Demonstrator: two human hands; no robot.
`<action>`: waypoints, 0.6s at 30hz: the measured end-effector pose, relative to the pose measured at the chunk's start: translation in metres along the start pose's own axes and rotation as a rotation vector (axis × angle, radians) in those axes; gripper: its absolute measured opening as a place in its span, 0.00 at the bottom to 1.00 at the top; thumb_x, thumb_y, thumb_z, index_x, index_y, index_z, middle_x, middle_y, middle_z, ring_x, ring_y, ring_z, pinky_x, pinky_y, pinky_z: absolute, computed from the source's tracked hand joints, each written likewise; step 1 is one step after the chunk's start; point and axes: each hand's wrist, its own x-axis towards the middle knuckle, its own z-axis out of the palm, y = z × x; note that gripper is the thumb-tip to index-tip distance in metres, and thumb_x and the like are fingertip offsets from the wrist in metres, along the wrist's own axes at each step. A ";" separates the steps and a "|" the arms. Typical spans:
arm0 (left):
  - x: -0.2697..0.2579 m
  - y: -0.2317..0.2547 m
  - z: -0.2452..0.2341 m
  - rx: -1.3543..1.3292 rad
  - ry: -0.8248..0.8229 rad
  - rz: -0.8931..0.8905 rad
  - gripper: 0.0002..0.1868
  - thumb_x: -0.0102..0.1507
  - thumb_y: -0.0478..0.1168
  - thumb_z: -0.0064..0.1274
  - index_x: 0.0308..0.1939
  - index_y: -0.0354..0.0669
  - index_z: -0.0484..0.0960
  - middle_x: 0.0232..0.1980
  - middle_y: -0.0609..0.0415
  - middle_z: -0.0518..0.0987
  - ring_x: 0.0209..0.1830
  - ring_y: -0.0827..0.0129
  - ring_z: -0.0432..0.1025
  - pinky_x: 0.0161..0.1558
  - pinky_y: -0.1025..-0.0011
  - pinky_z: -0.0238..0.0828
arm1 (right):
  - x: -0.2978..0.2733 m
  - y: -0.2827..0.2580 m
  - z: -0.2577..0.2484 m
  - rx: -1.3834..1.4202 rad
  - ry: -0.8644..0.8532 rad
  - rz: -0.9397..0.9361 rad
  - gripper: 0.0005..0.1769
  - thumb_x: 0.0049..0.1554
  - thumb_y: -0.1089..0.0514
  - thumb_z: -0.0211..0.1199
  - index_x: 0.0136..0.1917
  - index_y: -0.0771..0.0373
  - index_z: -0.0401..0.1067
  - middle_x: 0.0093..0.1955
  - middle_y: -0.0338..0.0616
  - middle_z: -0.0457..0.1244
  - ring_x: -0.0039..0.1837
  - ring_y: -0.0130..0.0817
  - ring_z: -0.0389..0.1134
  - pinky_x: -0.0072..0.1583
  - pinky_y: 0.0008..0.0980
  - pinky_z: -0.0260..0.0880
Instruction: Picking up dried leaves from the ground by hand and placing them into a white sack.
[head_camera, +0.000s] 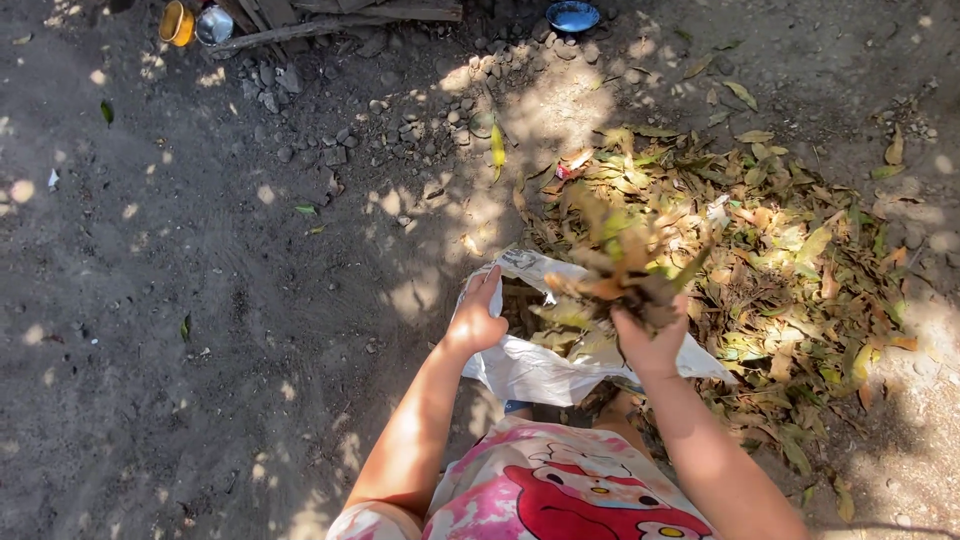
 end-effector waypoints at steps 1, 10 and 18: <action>-0.001 -0.002 0.000 -0.001 -0.001 -0.020 0.49 0.48 0.30 0.50 0.77 0.41 0.59 0.76 0.40 0.62 0.76 0.47 0.57 0.72 0.65 0.55 | -0.007 0.011 -0.001 -0.247 -0.066 -0.109 0.27 0.48 0.59 0.74 0.60 0.61 0.67 0.60 0.44 0.65 0.64 0.40 0.68 0.68 0.39 0.68; 0.002 -0.019 0.003 -0.064 0.103 0.032 0.50 0.48 0.30 0.50 0.77 0.37 0.58 0.75 0.38 0.61 0.76 0.45 0.57 0.72 0.66 0.55 | -0.045 0.022 0.002 -0.381 -0.326 -0.339 0.36 0.42 0.59 0.73 0.62 0.64 0.66 0.59 0.50 0.61 0.61 0.51 0.64 0.62 0.41 0.67; -0.001 -0.017 -0.004 -0.111 0.106 0.037 0.51 0.48 0.31 0.49 0.78 0.38 0.56 0.75 0.40 0.60 0.76 0.46 0.58 0.72 0.66 0.55 | -0.064 0.044 -0.014 -0.441 -0.644 -0.167 0.26 0.40 0.61 0.74 0.53 0.61 0.71 0.62 0.48 0.62 0.59 0.48 0.68 0.59 0.38 0.70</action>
